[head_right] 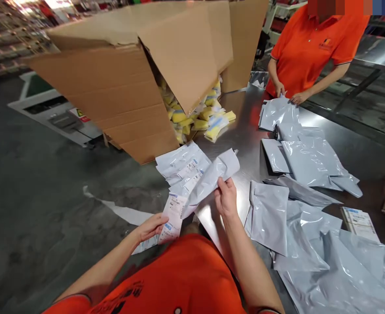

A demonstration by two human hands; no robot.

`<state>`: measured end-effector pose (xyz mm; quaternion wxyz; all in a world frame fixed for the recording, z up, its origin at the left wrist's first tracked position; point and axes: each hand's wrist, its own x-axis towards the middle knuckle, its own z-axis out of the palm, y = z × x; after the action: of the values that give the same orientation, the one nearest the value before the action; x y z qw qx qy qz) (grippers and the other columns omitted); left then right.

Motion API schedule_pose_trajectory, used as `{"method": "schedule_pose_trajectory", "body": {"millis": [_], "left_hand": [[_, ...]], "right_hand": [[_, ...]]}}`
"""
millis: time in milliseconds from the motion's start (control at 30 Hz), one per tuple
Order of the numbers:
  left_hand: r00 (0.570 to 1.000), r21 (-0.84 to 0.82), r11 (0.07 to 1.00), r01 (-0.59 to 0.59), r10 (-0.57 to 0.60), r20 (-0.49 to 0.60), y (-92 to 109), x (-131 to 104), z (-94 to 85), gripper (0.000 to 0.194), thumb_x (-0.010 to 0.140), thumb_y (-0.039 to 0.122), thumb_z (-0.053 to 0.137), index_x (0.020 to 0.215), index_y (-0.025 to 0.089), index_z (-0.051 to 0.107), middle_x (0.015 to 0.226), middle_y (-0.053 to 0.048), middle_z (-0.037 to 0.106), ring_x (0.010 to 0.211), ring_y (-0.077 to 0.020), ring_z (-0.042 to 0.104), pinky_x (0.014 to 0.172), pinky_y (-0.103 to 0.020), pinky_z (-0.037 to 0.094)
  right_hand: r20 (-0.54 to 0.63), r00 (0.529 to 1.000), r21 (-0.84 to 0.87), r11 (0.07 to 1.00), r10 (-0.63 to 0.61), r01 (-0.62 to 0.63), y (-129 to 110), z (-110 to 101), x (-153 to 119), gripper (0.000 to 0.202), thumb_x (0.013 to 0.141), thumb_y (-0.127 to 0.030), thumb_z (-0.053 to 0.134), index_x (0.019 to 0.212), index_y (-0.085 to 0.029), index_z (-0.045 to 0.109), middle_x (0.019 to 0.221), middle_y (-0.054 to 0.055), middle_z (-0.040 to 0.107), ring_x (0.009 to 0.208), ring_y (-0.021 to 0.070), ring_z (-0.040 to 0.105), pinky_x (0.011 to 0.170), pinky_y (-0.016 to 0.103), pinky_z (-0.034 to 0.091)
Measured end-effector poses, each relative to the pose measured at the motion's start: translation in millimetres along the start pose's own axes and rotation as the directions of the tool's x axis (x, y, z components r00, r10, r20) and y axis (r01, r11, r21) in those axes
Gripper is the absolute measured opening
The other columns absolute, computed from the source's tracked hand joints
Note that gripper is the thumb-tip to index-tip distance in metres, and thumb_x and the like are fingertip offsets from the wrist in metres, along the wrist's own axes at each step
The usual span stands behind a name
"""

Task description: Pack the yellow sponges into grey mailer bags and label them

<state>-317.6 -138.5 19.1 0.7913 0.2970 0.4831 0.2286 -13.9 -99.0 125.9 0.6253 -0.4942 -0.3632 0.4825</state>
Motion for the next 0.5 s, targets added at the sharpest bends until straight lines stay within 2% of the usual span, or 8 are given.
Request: {"method": "schedule_pose_trajectory", "body": {"millis": [100,133,200,300,367,433,467,500], "left_hand": [[0.999,-0.097,0.995,-0.010,0.006,-0.044,-5,-15,-21.4,0.056,0.055,0.046,0.092,0.093,0.013,0.069,0.083,-0.010,0.074,0.074,-0.0221,0.071,0.074,-0.031,0.056],[0.998,-0.112,0.994,-0.018,0.011,-0.069,-7,-19,-26.7,0.057,0.055,0.045,0.093,0.095,0.013,0.068,0.083,-0.010,0.074,0.075,-0.0219,0.071,0.074,-0.031,0.056],[0.994,-0.100,0.995,-0.022,0.012,-0.106,-10,-28,-31.3,0.057,0.056,0.046,0.092,0.096,0.013,0.068,0.082,-0.009,0.074,0.076,-0.0222,0.071,0.073,-0.031,0.056],[0.990,0.045,0.998,-0.031,0.037,-0.135,-7,-33,-20.2,0.053,0.059,0.053,0.086,0.087,0.012,0.069,0.070,-0.005,0.070,0.067,-0.0199,0.067,0.063,-0.028,0.051],[0.983,0.201,0.978,-0.061,0.093,-0.156,-1,-31,-4.0,0.050,0.061,0.056,0.082,0.081,0.012,0.069,0.063,-0.002,0.065,0.060,-0.0168,0.061,0.057,-0.025,0.046],[0.976,0.346,0.933,-0.094,0.155,-0.153,7,-25,13.9,0.047,0.064,0.055,0.077,0.080,0.011,0.072,0.065,-0.002,0.066,0.063,-0.0166,0.059,0.059,-0.024,0.044],[0.975,0.400,0.910,-0.107,0.175,-0.137,11,-21,21.8,0.046,0.065,0.054,0.075,0.081,0.011,0.073,0.068,-0.002,0.067,0.067,-0.0176,0.060,0.061,-0.024,0.044],[0.975,0.441,0.890,-0.117,0.187,-0.117,14,-18,28.6,0.045,0.066,0.054,0.073,0.082,0.011,0.074,0.072,-0.003,0.069,0.072,-0.0190,0.062,0.065,-0.025,0.045]], "right_hand": [[-0.040,0.999,0.018,1.000,0.014,-0.013,14,9,11,0.037,0.078,-0.056,0.059,0.099,-0.025,0.060,0.097,0.007,0.069,0.090,0.0221,0.065,0.073,0.034,0.055],[-0.069,0.997,0.004,0.999,0.041,-0.041,24,5,12,0.039,0.077,-0.056,0.059,0.099,-0.024,0.059,0.097,0.007,0.068,0.090,0.0226,0.065,0.073,0.035,0.055],[-0.123,0.988,-0.145,0.983,0.092,-0.110,47,-10,8,0.043,0.075,-0.057,0.059,0.099,-0.022,0.058,0.097,0.009,0.068,0.092,0.0249,0.065,0.074,0.037,0.056],[-0.192,0.977,-0.444,0.880,0.093,-0.171,68,-36,-7,0.058,0.071,-0.057,0.063,0.112,-0.016,0.058,0.114,0.017,0.065,0.114,0.0345,0.058,0.090,0.047,0.052],[-0.211,0.978,-0.592,0.795,0.005,-0.132,65,-44,-17,0.077,0.071,-0.056,0.066,0.130,-0.011,0.051,0.137,0.024,0.053,0.134,0.0395,0.042,0.106,0.054,0.040],[-0.073,0.996,-0.658,0.753,-0.050,-0.010,53,-40,-24,0.089,0.074,-0.056,0.065,0.146,-0.011,0.037,0.152,0.023,0.037,0.143,0.0370,0.030,0.112,0.054,0.033],[0.060,0.998,-0.655,0.753,-0.031,0.063,46,-33,-27,0.090,0.076,-0.055,0.065,0.150,-0.015,0.032,0.155,0.020,0.035,0.143,0.0342,0.032,0.111,0.052,0.035],[0.213,0.977,-0.624,0.772,0.022,0.119,40,-25,-29,0.088,0.077,-0.054,0.066,0.151,-0.019,0.033,0.154,0.017,0.038,0.139,0.0317,0.039,0.108,0.049,0.040]]}}
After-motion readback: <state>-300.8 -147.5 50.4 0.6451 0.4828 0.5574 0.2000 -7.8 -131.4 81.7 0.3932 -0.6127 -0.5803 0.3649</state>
